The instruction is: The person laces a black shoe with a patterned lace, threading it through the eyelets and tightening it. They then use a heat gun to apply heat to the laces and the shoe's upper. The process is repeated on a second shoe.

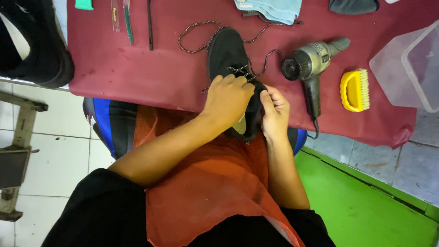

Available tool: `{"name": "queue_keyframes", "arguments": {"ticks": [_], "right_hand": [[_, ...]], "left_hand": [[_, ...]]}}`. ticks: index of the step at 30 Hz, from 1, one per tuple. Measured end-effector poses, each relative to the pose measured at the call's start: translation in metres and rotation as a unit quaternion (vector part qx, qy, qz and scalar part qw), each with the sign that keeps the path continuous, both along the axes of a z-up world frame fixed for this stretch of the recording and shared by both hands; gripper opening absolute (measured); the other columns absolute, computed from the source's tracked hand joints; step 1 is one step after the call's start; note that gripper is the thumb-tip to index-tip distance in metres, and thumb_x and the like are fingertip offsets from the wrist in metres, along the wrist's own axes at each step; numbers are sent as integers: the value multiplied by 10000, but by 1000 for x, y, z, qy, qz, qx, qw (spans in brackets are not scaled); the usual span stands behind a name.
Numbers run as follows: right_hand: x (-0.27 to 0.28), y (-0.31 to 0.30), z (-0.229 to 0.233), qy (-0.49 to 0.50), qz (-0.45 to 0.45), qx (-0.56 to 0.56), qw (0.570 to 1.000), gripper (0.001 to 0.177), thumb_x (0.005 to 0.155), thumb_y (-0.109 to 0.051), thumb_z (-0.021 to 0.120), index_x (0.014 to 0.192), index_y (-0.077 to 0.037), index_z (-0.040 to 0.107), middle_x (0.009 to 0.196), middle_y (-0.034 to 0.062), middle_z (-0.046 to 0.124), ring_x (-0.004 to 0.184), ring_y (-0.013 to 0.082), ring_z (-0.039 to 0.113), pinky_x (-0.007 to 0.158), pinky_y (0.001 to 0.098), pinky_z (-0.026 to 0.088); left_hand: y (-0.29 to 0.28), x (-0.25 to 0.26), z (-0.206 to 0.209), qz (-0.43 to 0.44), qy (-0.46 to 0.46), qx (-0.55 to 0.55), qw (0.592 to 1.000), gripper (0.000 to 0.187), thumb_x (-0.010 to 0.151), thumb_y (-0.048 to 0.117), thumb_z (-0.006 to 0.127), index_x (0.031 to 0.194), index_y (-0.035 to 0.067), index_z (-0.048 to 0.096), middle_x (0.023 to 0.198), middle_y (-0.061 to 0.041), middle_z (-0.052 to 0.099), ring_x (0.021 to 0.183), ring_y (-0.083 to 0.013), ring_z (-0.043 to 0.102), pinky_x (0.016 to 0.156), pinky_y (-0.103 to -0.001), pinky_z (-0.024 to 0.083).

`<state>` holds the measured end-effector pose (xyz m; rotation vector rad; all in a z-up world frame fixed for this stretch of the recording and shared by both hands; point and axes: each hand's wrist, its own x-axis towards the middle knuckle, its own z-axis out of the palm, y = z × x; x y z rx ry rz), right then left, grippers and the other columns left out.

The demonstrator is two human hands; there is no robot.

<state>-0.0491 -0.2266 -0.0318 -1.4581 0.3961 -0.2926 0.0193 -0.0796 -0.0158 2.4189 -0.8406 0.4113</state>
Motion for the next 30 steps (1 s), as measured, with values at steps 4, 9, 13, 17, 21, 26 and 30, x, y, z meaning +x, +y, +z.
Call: {"name": "queue_keyframes", "arguments": {"ticks": [4,9,13,17,21,26,30], "right_hand": [[0,-4,-1,3,8,-38,999,193,1033,-83,613,1122,23,747,835,99,707,811,129,653,753,291,565],[-3,-6,-5,-1,17,-61,998,196,1034,-100,627,1133,8,756,837,80,711,826,110,633,780,293,559],[-4,-4,-8,-7,7,-89,996,186,1016,-84,647,1139,-5,761,834,63,691,836,96,601,771,286,542],[0,-1,10,-19,24,-155,987,218,1015,-97,655,1191,-9,749,930,114,725,904,138,645,829,316,550],[10,-6,1,-21,31,-144,989,229,1040,-108,598,1179,4,741,997,143,730,983,171,649,897,353,538],[18,-19,-29,58,41,-89,993,129,1011,-120,642,1002,-55,754,667,22,604,578,86,546,509,207,416],[20,-31,-35,72,54,-120,989,165,1045,-116,598,942,-77,720,693,44,610,612,127,576,518,263,472]], "left_hand": [[-2,-3,-6,2,-36,-17,999,170,912,185,613,744,177,586,720,21,517,672,-211,515,610,-351,323],[-5,-2,-13,24,-52,-13,998,202,870,230,625,690,202,537,654,35,458,605,-217,502,576,-362,308],[-7,0,-14,25,-62,-16,998,199,866,231,597,679,204,535,650,42,445,581,-209,483,581,-350,293],[-11,1,-4,23,-65,-9,998,185,838,226,623,674,193,545,650,40,456,581,-210,490,584,-344,286],[-14,2,-11,7,-47,-10,999,167,899,221,624,739,185,592,720,46,478,667,-208,507,662,-338,294],[-5,4,5,-13,-11,25,1000,129,927,235,643,809,185,634,778,35,488,762,-187,472,749,-365,310],[6,-3,28,-11,30,24,999,111,841,278,758,900,214,689,869,23,530,884,-223,483,813,-430,340]]}}
